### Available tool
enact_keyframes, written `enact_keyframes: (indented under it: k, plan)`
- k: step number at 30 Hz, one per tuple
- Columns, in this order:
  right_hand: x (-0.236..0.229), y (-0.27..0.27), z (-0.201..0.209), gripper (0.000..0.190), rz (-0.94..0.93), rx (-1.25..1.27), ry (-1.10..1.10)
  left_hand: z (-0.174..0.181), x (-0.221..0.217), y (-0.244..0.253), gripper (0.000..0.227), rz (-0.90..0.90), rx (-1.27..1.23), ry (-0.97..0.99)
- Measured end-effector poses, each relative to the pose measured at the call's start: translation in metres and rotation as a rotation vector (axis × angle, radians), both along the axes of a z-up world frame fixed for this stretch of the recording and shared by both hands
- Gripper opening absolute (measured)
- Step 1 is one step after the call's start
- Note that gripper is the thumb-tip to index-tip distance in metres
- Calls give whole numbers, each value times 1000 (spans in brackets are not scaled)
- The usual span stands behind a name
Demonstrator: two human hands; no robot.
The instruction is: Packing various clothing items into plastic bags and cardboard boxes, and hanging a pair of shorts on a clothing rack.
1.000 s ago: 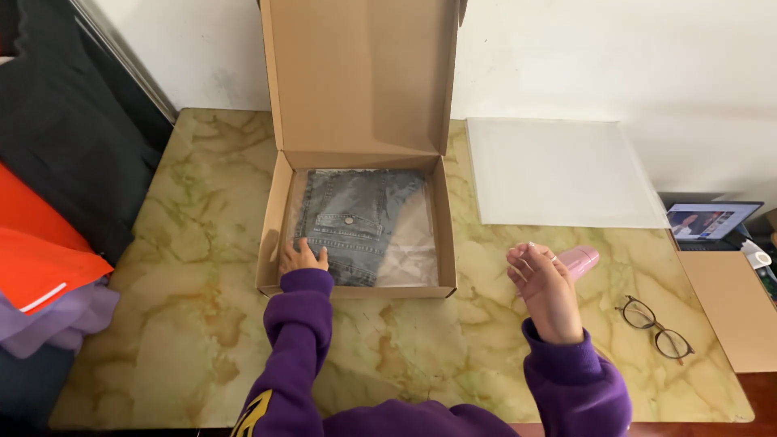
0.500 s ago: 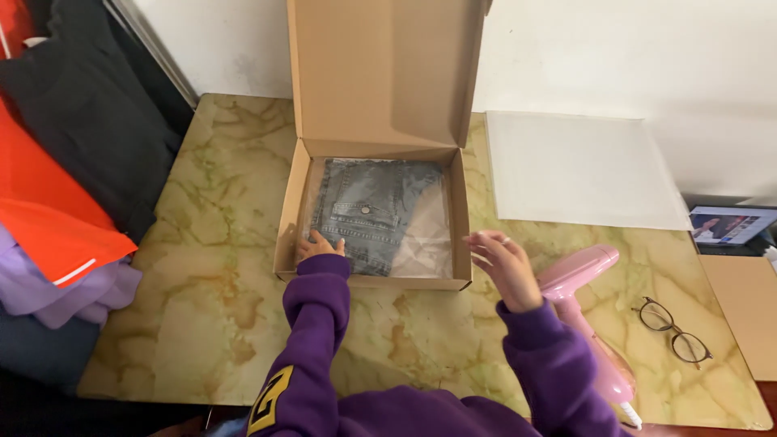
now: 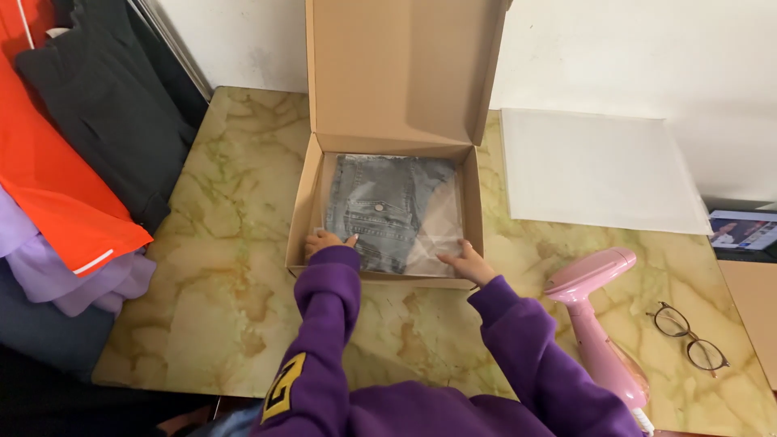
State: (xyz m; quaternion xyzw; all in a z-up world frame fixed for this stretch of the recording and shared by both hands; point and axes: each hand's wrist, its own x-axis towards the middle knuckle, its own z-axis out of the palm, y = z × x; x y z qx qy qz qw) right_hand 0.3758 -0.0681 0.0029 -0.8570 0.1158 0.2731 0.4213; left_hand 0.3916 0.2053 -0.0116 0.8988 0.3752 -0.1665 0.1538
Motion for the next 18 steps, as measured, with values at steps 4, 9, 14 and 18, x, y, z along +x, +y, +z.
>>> enact_keyframes:
  k: [4, 9, 14, 18]
  plan:
    - [6, -3, -31, 78, 178, -212, -41, -59, 22, 38, 71, 1, -289, -32]
    - [15, -7, -89, 91, 256, -454, -64, -84, 30, 50, 88, -37, -587, -39]
    - [7, -5, -81, 97, 189, -467, -104, -60, 17, 48, 82, -64, -634, -56]
    - [5, -12, -85, 101, 120, -384, -130, -33, 7, 36, 72, -104, -513, -14]
